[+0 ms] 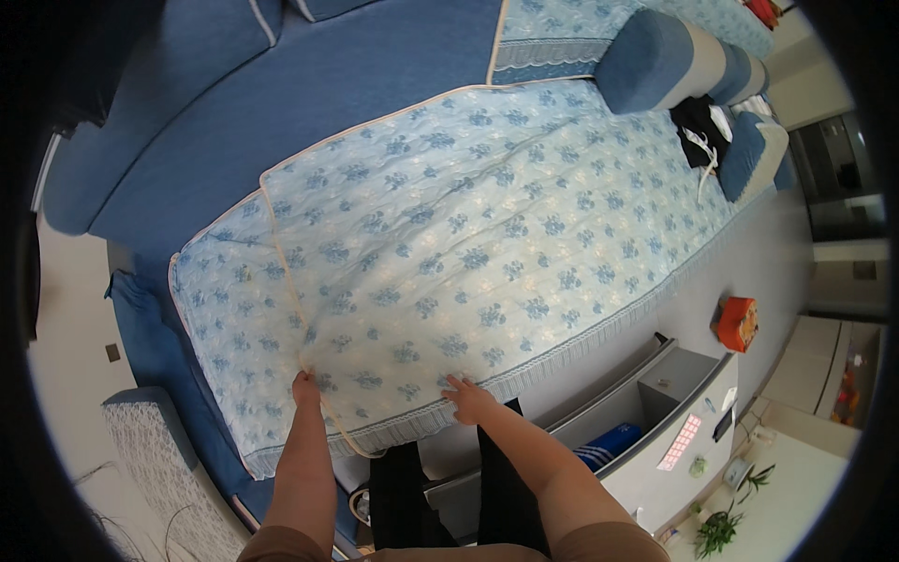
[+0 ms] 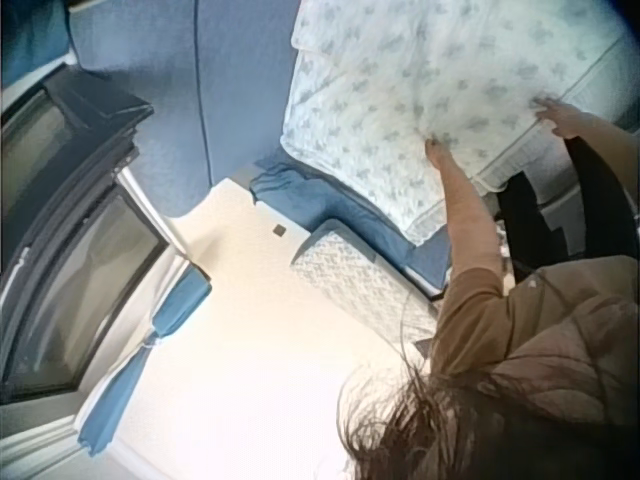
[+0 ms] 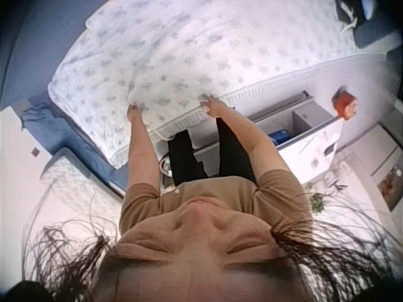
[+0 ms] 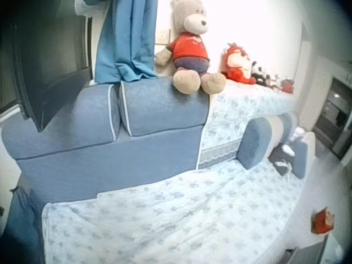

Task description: The person arranges a blue sofa by placing a floral patterned cover over the seat cushions and smoothing it out. They then position the back cushions and arrange several stuffed toys along the top of the sofa backrest.

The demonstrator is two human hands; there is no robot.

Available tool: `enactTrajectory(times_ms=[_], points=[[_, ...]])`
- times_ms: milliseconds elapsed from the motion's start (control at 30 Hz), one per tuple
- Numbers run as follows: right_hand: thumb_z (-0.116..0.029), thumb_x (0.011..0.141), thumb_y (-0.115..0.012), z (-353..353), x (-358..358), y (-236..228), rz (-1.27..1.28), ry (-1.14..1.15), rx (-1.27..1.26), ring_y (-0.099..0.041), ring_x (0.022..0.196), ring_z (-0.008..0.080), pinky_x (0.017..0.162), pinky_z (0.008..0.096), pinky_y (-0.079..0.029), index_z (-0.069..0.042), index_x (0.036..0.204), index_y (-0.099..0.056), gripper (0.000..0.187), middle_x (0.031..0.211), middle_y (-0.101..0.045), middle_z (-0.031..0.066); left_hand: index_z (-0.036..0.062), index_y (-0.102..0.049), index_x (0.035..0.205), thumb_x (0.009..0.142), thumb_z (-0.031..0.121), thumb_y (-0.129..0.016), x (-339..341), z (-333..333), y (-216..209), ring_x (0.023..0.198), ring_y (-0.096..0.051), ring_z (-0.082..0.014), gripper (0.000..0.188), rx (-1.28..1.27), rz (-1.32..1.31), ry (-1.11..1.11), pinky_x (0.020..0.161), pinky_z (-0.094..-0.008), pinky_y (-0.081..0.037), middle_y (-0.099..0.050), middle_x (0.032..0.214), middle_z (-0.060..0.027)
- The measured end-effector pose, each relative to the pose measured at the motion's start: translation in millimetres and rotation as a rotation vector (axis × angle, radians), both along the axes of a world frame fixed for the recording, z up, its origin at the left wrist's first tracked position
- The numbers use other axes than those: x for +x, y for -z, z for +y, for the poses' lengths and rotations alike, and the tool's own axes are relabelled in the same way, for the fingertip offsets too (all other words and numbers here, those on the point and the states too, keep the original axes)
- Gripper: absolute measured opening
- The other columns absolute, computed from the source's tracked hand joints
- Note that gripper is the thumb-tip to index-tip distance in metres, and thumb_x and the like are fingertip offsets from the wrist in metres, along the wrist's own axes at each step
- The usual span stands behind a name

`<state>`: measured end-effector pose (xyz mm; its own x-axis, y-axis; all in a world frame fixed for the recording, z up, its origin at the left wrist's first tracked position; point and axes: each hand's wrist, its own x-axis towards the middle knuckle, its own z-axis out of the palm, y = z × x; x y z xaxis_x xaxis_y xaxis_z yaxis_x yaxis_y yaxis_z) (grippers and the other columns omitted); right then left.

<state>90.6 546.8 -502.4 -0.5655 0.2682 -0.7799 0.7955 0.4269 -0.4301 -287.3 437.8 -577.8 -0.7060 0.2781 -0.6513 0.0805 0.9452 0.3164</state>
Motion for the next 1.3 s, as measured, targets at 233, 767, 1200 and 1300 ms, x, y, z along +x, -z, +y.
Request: enactTrajectory(times_ms=[233,767,1200,1300], points=[[-0.013,0.08,-0.055,57.9,-13.0,9.4,0.184,0.214,0.056,-0.046,0.115,0.0337,0.095,0.0405,-0.042,-0.012,0.119,-0.054,0.039,0.127,-0.049,0.0119,0.007,-0.044,0.129,0.085,0.021,-0.058,-13.2,-8.0,30.4,0.097,-0.059,-0.0279,0.048,-0.002,-0.113,0.006,0.079,-0.0403,-0.048,-0.061,0.11,-0.0112],[-0.032,0.085,-0.053,259.0,-30.1,66.6,0.249,0.521,0.988,-0.021,0.135,0.0336,0.111,0.0459,-0.017,-0.007,0.141,-0.025,0.067,0.149,-0.022,0.0107,-0.0052,-0.043,0.125,0.077,0.033,-0.072,-135.3,179.0,97.7,0.058,-0.053,-0.0135,0.067,0.571,0.174,-0.155,0.048,-0.0293,-0.042,-0.06,0.079,-0.0095],[-0.016,0.074,-0.048,268.4,-27.3,80.8,0.398,0.577,1.048,-0.032,0.129,0.0364,0.107,0.0493,-0.023,-0.005,0.133,-0.041,0.061,0.141,-0.036,0.0127,-0.0052,-0.05,0.119,0.07,0.021,-0.079,-222.2,367.6,78.9,0.08,-0.063,-0.0214,0.063,0.679,0.091,-0.269,0.071,-0.0344,-0.05,-0.065,0.098,-0.0111],[-0.018,0.074,-0.048,268.5,-25.9,86.5,0.393,0.585,1.05,-0.033,0.129,0.0361,0.106,0.0499,-0.024,-0.007,0.133,-0.042,0.061,0.141,-0.037,0.0119,-0.0031,-0.06,0.106,0.071,0.021,-0.078,-227.6,383.1,63.2,0.079,-0.062,-0.0212,0.046,0.597,0.157,-0.176,0.071,-0.0343,-0.049,-0.066,0.095,-0.0094]])
